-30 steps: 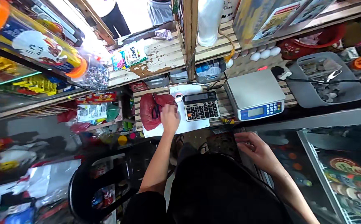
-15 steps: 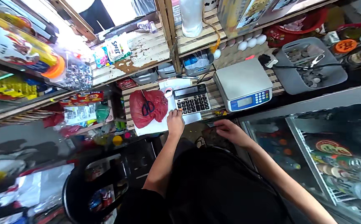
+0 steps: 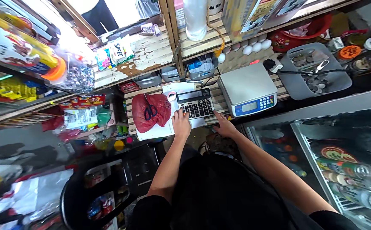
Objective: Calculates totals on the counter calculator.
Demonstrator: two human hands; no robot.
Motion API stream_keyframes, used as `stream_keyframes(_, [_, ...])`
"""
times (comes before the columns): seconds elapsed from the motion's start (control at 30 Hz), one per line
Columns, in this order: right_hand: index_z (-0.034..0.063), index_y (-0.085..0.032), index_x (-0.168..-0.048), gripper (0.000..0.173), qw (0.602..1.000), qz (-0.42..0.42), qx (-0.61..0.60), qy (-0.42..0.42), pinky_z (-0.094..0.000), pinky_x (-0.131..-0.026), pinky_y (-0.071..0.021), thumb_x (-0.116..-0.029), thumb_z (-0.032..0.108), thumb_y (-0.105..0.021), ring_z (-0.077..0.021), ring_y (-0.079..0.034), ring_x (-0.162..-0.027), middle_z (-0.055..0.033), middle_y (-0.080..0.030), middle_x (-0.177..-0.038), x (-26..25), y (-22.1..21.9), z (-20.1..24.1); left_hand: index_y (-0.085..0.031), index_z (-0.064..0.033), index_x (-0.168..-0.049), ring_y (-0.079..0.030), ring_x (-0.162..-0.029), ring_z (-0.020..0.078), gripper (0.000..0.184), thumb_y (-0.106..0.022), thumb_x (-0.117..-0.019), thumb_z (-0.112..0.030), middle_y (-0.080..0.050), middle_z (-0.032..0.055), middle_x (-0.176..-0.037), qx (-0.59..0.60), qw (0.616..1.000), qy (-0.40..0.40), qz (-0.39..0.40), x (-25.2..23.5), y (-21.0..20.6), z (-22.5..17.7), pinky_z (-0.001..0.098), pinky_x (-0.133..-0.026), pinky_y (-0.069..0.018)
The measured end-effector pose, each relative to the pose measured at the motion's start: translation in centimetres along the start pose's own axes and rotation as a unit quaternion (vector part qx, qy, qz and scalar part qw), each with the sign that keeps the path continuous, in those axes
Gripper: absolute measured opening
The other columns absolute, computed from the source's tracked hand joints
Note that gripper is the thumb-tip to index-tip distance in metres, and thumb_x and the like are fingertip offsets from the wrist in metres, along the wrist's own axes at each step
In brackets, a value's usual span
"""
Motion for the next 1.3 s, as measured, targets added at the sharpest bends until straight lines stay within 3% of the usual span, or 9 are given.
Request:
stream_keyframes(0.1, [0.0126,-0.014,-0.165,0.086,1.000,0.012,0.007,-0.006,-0.0602,-0.107,-0.0453,-0.0976,0.014,-0.067,-0.0437,-0.049,-0.137,-0.0201,-0.023,-0.167,0.0,0.2,0.0,-0.065,-0.0225,-0.138,-0.044,-0.138,0.0377,0.046,-0.062,-0.0945,-0.009,-0.043,0.0122,-0.158,-0.025,0.999,-0.008,0.032,-1.5,-0.2,-0.9,0.0562,-0.105,-0.0407])
stream_keyframes(0.23, [0.0182,-0.012,-0.166,0.087,0.999,0.028,0.024,-0.029,-0.0644,-0.102,-0.0471,-0.0971,0.013,-0.065,-0.0425,-0.050,-0.137,-0.0146,-0.023,-0.169,0.2,0.6,0.4,-0.070,-0.0216,-0.132,-0.045,-0.137,0.0391,0.041,-0.066,-0.0928,-0.010,-0.046,0.0143,-0.154,-0.015,0.998,-0.037,0.044,-1.5,-0.2,-2.8,0.0578,-0.107,-0.0395])
stream_keyframes(0.33, [0.0205,-0.009,-0.166,0.088,0.997,0.041,0.048,-0.041,-0.0657,-0.099,-0.0477,-0.0972,0.013,-0.064,-0.0428,-0.052,-0.135,-0.0129,-0.023,-0.169,0.4,0.8,0.7,-0.056,-0.0329,-0.147,-0.032,-0.149,0.0396,0.054,-0.062,-0.0966,-0.014,-0.033,0.0112,-0.165,-0.034,0.991,-0.066,0.112,-0.8,-1.1,-3.9,0.0612,-0.115,-0.0291])
stream_keyframes(0.4, [0.0214,-0.009,-0.166,0.090,0.996,0.046,0.056,-0.048,-0.0681,-0.098,-0.0469,-0.0969,0.013,-0.065,-0.0449,-0.053,-0.133,-0.0140,-0.026,-0.168,0.6,0.9,1.0,-0.062,-0.0300,-0.142,-0.028,-0.151,0.0414,0.050,-0.064,-0.0950,-0.012,-0.033,0.0131,-0.165,-0.005,0.993,-0.071,0.091,-0.6,-1.2,-3.3,0.0623,-0.119,-0.0243])
stream_keyframes(0.53, [0.0199,-0.010,-0.166,0.090,0.996,0.042,0.061,-0.041,-0.0697,-0.097,-0.0471,-0.0957,0.014,-0.066,-0.0454,-0.054,-0.131,-0.0142,-0.028,-0.167,0.8,1.1,1.2,-0.066,-0.0037,-0.127,-0.043,-0.141,0.0450,0.039,-0.068,-0.0877,-0.004,-0.044,0.0243,-0.154,0.101,0.995,-0.001,-0.024,-0.1,-0.2,-0.3,0.0591,-0.114,-0.0376])
stream_keyframes(0.67, [0.0193,-0.007,-0.166,0.092,0.995,0.049,0.066,-0.047,-0.0700,-0.094,-0.0481,-0.0960,0.014,-0.066,-0.0469,-0.058,-0.126,-0.0160,-0.029,-0.166,0.9,1.0,1.3,-0.058,-0.0010,-0.134,-0.058,-0.127,0.0423,0.043,-0.062,-0.0912,0.001,-0.034,0.0257,-0.159,0.162,0.985,0.049,0.015,1.1,-0.6,1.3,0.0508,-0.098,-0.0552])
stream_keyframes(0.9, [0.0205,-0.006,-0.166,0.093,0.995,0.044,0.073,-0.047,-0.0697,-0.093,-0.0486,-0.0959,0.016,-0.067,-0.0463,-0.058,-0.126,-0.0153,-0.027,-0.167,0.6,0.8,1.1,-0.066,-0.0209,-0.137,-0.043,-0.141,0.0405,0.044,-0.059,-0.0946,-0.011,-0.042,0.0141,-0.159,-0.003,0.999,-0.020,-0.039,1.0,-1.5,1.2,0.0578,-0.113,-0.0354])
stream_keyframes(1.13, [0.0225,-0.006,-0.166,0.096,0.995,0.046,0.068,-0.055,-0.0694,-0.093,-0.0487,-0.0938,0.014,-0.069,-0.0462,-0.058,-0.126,-0.0146,-0.026,-0.167,0.3,0.8,1.0,-0.072,-0.0159,-0.127,-0.045,-0.138,0.0396,0.035,-0.063,-0.0937,-0.013,-0.042,0.0146,-0.159,-0.001,0.999,-0.046,-0.008,0.4,-0.1,-0.8,0.0579,-0.110,-0.0374])
stream_keyframes(1.3, [0.0231,-0.005,-0.166,0.096,0.994,0.048,0.080,-0.060,-0.0687,-0.093,-0.0493,-0.0935,0.013,-0.068,-0.0450,-0.058,-0.126,-0.0129,-0.025,-0.168,0.3,0.7,1.1,-0.055,-0.0294,-0.148,-0.026,-0.152,0.0390,0.049,-0.055,-0.1008,-0.016,-0.028,0.0088,-0.168,-0.008,0.990,-0.059,0.124,-0.3,-1.0,-3.5,0.0603,-0.118,-0.0263])
Point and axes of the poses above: each hand's wrist, its own x-axis away from the middle knuckle, its own y-axis out of the back of the hand, z = x × y, the point moved 1 cm from there along -x, towards the middle knuckle
